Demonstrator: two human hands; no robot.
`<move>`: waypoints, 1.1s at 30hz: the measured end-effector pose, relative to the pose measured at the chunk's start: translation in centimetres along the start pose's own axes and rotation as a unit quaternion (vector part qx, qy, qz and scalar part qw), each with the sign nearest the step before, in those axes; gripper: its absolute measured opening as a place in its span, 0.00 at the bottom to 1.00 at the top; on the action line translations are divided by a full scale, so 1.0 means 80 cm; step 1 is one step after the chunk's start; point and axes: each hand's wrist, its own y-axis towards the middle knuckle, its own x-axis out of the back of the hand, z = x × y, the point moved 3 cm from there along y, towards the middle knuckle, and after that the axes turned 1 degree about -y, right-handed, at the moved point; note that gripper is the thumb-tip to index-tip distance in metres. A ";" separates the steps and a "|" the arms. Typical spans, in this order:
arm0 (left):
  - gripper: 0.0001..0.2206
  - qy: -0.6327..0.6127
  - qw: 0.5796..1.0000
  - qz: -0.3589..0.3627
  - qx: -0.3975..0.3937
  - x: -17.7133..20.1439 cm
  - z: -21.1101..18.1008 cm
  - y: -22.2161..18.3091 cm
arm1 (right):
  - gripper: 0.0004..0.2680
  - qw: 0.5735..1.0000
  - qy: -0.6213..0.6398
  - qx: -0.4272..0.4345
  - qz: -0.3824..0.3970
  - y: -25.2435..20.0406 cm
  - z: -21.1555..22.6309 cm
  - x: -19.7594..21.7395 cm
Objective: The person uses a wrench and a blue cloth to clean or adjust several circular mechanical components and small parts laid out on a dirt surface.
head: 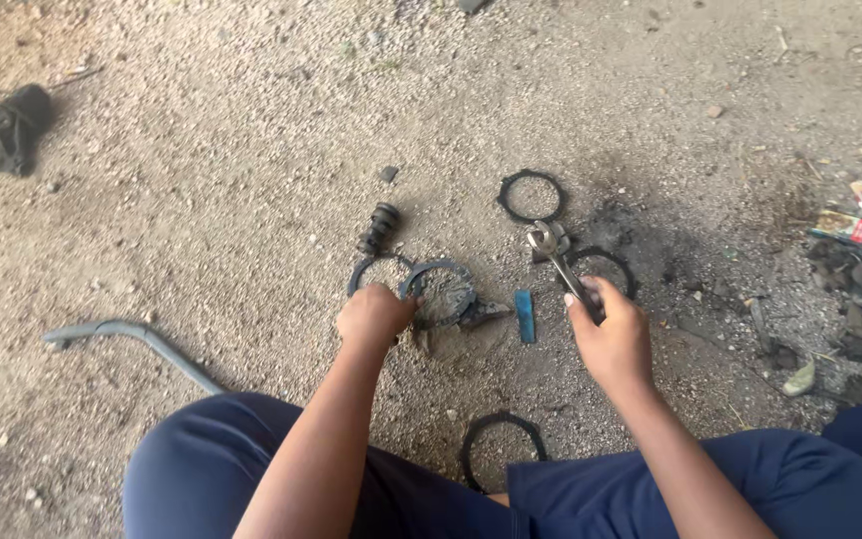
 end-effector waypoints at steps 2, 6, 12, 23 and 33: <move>0.23 0.004 0.999 -0.033 -0.011 -0.015 -0.007 0.011 | 0.12 1.000 0.002 0.022 -0.020 0.007 -0.007 0.006; 0.16 -0.020 0.997 -0.066 -0.046 -0.042 -0.014 0.013 | 0.12 0.999 0.030 0.011 -0.012 0.016 -0.015 0.007; 0.18 -0.025 1.000 0.011 -0.001 -0.036 -0.020 0.016 | 0.13 1.000 -0.008 -0.010 0.003 0.017 -0.005 0.010; 0.23 -0.167 0.986 0.022 -0.012 -0.043 -0.024 0.056 | 0.09 0.934 -0.348 0.076 0.013 0.031 -0.015 0.003; 0.18 -0.360 0.926 0.108 -0.033 -0.076 -0.023 0.062 | 0.15 0.952 -0.226 0.076 0.194 0.005 -0.020 -0.085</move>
